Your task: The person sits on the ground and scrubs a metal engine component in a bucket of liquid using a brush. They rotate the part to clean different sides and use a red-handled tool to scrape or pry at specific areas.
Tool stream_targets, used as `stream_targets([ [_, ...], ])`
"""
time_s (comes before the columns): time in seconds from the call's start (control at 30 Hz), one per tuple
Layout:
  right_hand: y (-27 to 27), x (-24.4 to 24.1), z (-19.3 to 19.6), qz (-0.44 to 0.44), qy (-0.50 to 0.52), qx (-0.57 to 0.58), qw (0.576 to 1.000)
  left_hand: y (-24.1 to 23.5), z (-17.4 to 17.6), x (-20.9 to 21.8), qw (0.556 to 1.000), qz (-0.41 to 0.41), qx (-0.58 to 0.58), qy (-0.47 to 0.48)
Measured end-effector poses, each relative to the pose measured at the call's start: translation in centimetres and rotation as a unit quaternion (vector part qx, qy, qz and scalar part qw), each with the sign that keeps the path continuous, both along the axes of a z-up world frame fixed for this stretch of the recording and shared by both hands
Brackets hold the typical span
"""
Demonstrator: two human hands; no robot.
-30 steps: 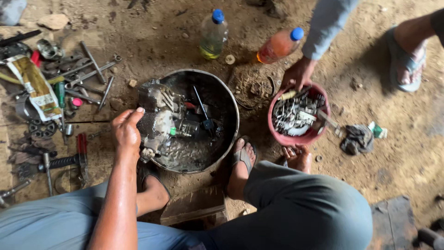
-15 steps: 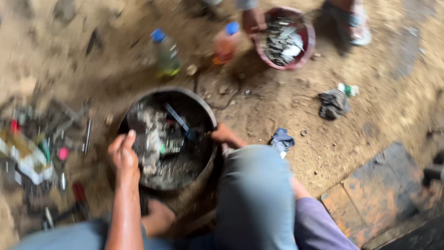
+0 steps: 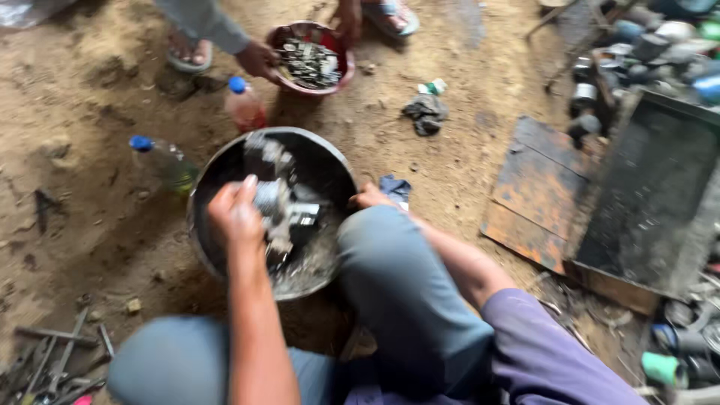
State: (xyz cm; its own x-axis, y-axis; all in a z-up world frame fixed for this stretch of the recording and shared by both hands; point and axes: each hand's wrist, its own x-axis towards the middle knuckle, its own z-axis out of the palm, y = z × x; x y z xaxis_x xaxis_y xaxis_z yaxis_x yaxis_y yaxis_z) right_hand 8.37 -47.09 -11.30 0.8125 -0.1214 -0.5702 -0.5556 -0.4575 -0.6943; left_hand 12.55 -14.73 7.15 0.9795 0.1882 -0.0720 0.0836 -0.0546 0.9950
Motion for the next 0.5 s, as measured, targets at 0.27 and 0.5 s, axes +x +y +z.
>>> stream_targets([
  [0.27, -15.0, -7.7, 2.0, -0.255, -0.052, 0.154, 0.953, -15.3, 0.0, 2.6, 0.982, -0.101, -0.106, -0.119],
  [0.5, -24.9, -18.8, 1.4, -0.402, -0.117, 0.162, 0.894, -30.5, 1.0, -1.3, 0.985, -0.161, -0.050, -0.026],
])
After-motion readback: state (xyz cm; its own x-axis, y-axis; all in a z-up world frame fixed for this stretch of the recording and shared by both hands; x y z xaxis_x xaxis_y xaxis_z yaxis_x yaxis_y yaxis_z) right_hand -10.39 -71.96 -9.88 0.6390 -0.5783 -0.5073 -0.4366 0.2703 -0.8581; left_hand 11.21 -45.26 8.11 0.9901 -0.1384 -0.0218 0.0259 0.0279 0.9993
